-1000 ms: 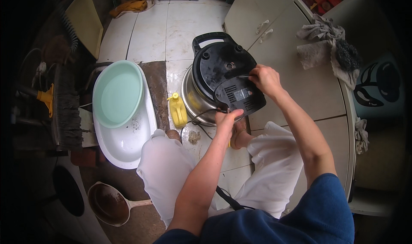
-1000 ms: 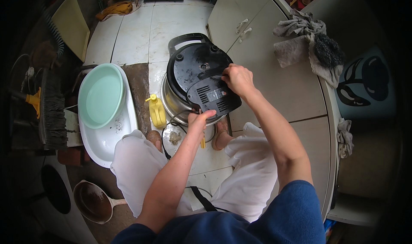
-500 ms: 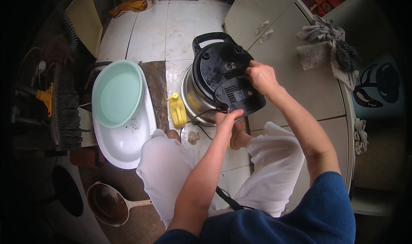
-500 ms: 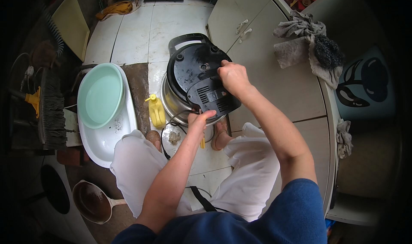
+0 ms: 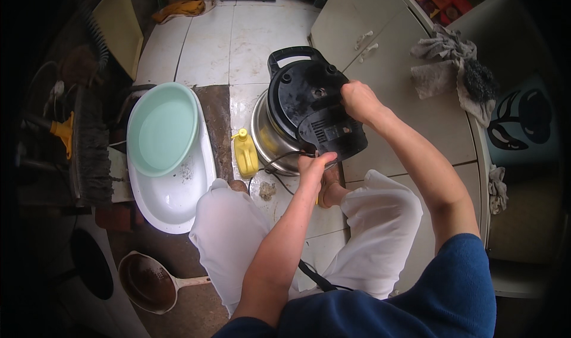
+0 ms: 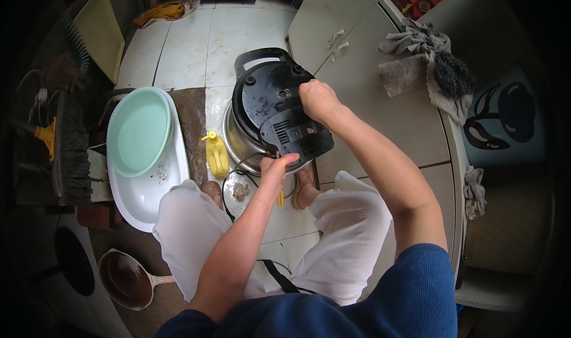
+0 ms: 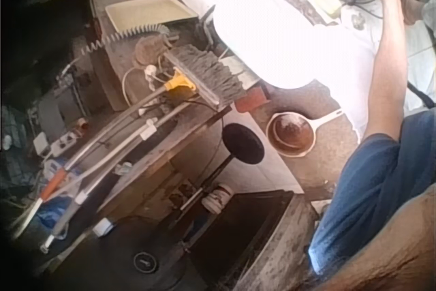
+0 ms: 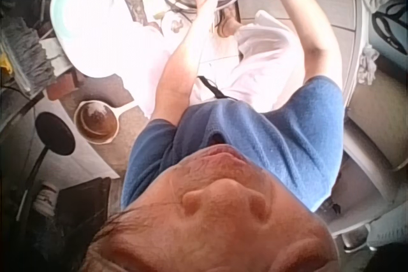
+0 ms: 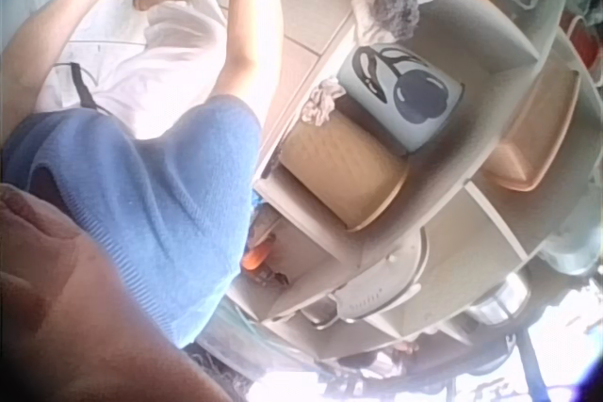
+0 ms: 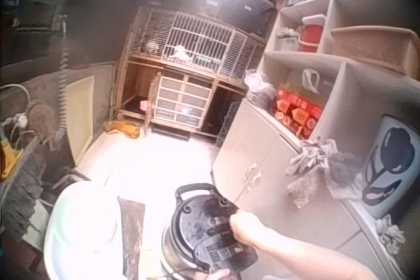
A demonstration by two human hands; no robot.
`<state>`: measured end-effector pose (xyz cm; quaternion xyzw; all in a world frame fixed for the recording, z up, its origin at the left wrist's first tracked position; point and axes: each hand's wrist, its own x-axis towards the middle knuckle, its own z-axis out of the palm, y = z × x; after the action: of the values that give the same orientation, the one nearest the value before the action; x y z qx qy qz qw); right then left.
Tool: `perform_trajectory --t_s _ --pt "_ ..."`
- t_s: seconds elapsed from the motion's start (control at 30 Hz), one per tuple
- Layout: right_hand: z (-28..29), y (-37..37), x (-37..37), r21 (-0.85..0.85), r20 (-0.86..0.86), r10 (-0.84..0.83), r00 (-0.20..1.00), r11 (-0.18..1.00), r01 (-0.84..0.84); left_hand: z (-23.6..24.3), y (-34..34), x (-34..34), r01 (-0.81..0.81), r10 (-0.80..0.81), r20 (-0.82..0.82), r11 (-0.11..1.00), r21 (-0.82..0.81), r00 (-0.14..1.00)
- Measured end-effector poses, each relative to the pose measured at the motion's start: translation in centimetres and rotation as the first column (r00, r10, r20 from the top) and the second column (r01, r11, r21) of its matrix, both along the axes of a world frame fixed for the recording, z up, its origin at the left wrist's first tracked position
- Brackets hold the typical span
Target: The person removes a small component and a screw from the top of a vacuum cleaner, place them in a container, and then continues to remove other screws from the top cover using a screwdriver.
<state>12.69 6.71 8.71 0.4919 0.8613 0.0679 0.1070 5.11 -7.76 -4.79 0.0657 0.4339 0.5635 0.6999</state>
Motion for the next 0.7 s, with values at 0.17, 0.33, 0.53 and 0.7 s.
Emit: perform_trajectory --t_s 0.17,0.33,0.53,0.7 --pt "0.7 -0.9 -0.9 0.002 0.065 -0.095 0.993 0.995 0.095 -0.1 -0.1 -0.1 -0.009 0.009 -0.013 1.000 -0.014 1.000" --pt "0.9 -0.9 -0.7 -0.079 -0.122 -0.163 0.979 0.985 0.154 -0.5 -0.2 0.0 -0.019 0.020 -0.067 1.000 0.013 0.998" --pt "-0.8 1.0 1.5 -0.225 -0.313 -0.161 0.936 0.970 0.092 -0.5 -0.1 0.6 -0.017 0.019 -0.066 0.999 0.034 0.998" --pt "-0.1 -0.3 -0.5 -0.107 -0.113 -0.323 0.940 0.944 0.312 -0.9 -0.1 0.3 -0.029 0.031 -0.095 0.999 0.026 0.995"
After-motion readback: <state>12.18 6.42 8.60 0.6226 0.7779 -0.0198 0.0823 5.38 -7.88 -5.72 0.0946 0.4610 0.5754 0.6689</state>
